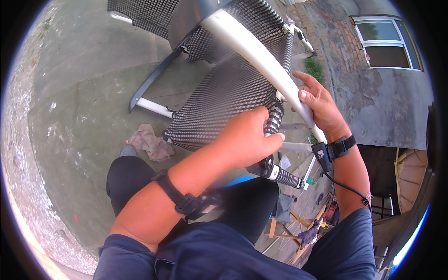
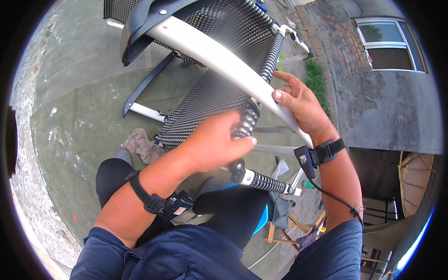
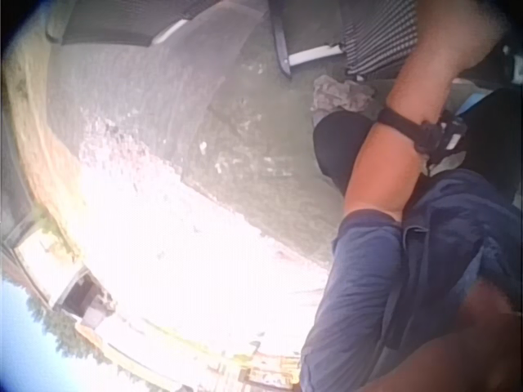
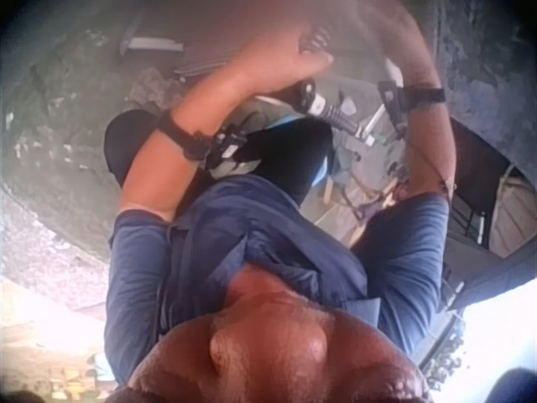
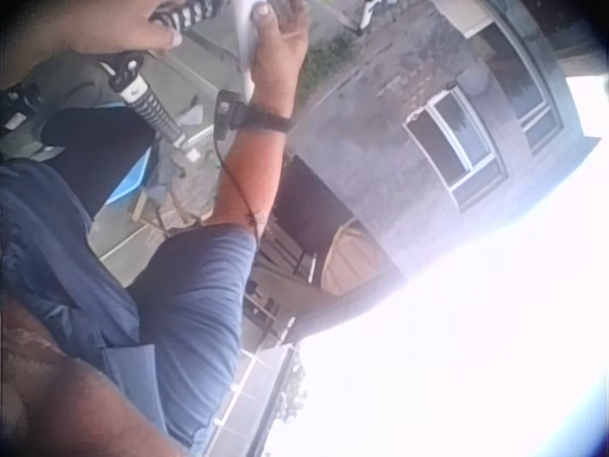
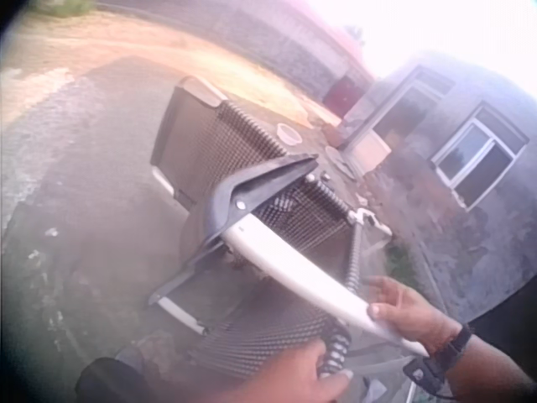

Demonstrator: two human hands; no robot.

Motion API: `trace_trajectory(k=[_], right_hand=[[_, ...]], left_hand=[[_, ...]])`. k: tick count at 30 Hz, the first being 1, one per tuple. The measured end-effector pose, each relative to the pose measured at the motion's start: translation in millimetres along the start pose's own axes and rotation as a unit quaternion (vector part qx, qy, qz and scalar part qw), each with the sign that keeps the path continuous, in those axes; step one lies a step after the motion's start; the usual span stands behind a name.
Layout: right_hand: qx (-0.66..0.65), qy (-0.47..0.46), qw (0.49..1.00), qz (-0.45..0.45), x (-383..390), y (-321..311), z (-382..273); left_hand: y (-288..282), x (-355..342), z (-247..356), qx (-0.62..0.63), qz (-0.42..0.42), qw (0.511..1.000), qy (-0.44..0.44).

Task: The person picks up a metal piece and a screw from a bin, aligns the metal piece with a frame on the underside of a chair, and uses a screwdriver to secure the screw into the frame.

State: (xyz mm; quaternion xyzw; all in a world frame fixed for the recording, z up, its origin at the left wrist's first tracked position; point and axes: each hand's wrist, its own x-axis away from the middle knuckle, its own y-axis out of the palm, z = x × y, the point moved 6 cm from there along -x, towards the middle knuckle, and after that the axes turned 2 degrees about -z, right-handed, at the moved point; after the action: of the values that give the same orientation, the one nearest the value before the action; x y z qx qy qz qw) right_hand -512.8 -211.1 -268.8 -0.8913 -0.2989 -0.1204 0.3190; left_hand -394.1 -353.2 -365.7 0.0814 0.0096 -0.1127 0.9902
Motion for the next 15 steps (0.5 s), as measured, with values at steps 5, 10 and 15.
trace_trajectory(k=[5, 10, 15], right_hand=[[0.012, -0.151, 0.986, 0.076, 15, 9, -5], [0.02, -0.11, 0.993, 0.049, 12, 8, -4], [0.001, -0.11, 0.994, 0.015, 6, 3, -2]], left_hand=[[4, 1, -3, 0.01, 0.003, 1.0, 0.004], [4, -1, -5, 0.039, 0.026, 0.999, 0.022], [4, -4, -4, 0.017, 0.036, 0.998, 0.039]])
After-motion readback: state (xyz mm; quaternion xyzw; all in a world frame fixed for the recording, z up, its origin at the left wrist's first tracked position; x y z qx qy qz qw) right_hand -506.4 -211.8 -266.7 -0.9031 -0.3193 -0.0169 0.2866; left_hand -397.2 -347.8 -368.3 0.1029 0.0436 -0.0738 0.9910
